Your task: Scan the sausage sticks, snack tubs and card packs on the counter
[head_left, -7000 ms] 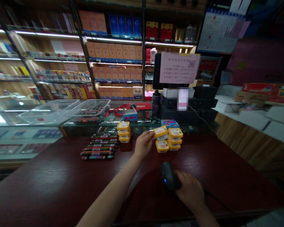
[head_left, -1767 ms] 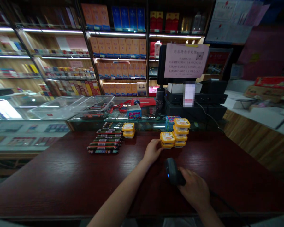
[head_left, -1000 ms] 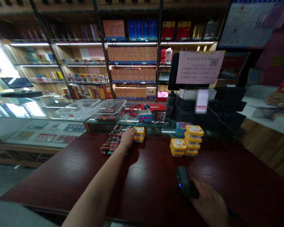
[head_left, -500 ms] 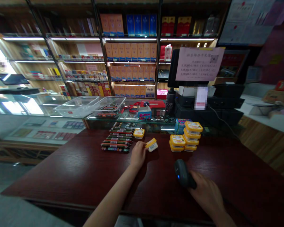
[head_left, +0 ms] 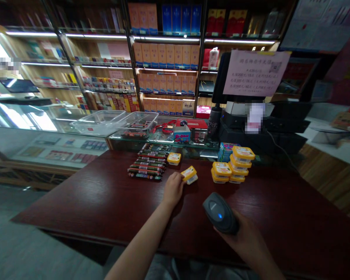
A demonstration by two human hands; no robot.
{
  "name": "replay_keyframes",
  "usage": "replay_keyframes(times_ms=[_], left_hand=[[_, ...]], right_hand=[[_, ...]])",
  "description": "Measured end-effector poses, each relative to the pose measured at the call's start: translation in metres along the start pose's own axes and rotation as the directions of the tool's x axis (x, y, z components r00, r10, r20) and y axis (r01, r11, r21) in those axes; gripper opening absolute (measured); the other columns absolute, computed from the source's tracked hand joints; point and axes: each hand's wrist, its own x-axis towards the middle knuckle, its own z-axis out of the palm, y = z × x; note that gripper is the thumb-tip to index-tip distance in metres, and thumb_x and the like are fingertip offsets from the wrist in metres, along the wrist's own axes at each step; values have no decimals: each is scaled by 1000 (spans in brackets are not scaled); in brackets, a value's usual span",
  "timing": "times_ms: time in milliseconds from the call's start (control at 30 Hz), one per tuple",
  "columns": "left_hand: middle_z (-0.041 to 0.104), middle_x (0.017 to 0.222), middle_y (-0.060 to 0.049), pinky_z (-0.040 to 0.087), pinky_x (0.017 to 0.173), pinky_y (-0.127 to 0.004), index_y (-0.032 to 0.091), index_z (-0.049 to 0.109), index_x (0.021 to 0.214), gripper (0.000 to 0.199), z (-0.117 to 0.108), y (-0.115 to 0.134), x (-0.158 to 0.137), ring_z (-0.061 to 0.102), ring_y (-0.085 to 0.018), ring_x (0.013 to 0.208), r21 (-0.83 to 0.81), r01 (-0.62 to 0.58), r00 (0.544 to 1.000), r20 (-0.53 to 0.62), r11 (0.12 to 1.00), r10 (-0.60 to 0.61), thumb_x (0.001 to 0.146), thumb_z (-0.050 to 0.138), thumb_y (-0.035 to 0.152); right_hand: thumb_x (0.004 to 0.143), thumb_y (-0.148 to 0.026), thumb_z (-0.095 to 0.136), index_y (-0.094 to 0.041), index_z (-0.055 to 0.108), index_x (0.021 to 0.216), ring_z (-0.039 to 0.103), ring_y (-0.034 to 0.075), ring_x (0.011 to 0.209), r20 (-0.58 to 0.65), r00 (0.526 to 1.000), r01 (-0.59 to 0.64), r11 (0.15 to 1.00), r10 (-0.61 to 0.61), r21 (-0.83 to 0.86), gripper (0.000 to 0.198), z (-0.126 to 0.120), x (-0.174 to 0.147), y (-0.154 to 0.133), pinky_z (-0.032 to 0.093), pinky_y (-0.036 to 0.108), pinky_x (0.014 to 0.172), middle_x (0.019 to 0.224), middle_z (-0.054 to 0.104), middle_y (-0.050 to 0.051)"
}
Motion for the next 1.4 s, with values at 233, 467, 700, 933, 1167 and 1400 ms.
replay_keyframes(times_ms=[233, 467, 700, 933, 1167, 1400], left_hand=[[60, 90, -5, 48, 77, -32, 19, 56, 85, 5, 3, -1, 0, 57, -19, 85, -1, 29, 1000, -3, 1000, -29, 81, 57, 15], [59, 92, -4, 48, 81, -32, 19, 54, 90, 10, 0, 0, -2, 57, -19, 89, -68, 17, 1000, -14, 998, -18, 82, 54, 13], [57, 91, -4, 49, 82, -33, 20, 53, 89, 13, -1, -1, -1, 56, -19, 90, -175, 56, 998, -4, 983, -58, 81, 51, 9], [58, 94, -5, 49, 84, -32, 20, 54, 92, 12, -5, 2, 5, 56, -17, 92, -239, -32, 999, -46, 971, 21, 84, 49, 13], [57, 97, -6, 50, 85, -32, 20, 55, 95, 12, -3, 34, 45, 57, -17, 94, -309, -119, 991, -98, 944, 93, 85, 50, 16], [56, 93, -6, 49, 81, -32, 19, 54, 89, 12, 17, 87, 92, 55, -18, 91, -341, -178, 984, -76, 923, 162, 81, 49, 11]], right_hand=[[70, -30, 57, -24, 64, 104, 67, 23, 85, 29, 999, 20, 999, -20, -24, 35, -1, 0, 3, 48, 32, 77, 97, 72, 6], [71, -30, 56, -25, 64, 100, 68, 21, 79, 13, 1000, 27, 987, -25, -156, 31, -4, -2, -2, 47, 29, 70, 91, 73, 4], [76, -27, 54, -29, 62, 91, 67, 21, 73, -71, 997, -1, 878, -38, -478, 18, -11, 6, 11, 40, 28, 61, 78, 71, 0], [81, -22, 51, -23, 61, 105, 65, 20, 84, -137, 975, 65, 812, -175, -580, 25, 7, 11, 45, 42, 30, 75, 93, 70, 4], [82, -21, 53, -24, 60, 107, 63, 20, 86, -149, 976, 49, 830, -158, -555, 27, 16, 14, 59, 41, 31, 77, 92, 69, 2], [78, -20, 55, -22, 60, 111, 62, 20, 87, -153, 973, 64, 836, -174, -546, 33, 16, 15, 61, 41, 31, 78, 92, 69, 3]])
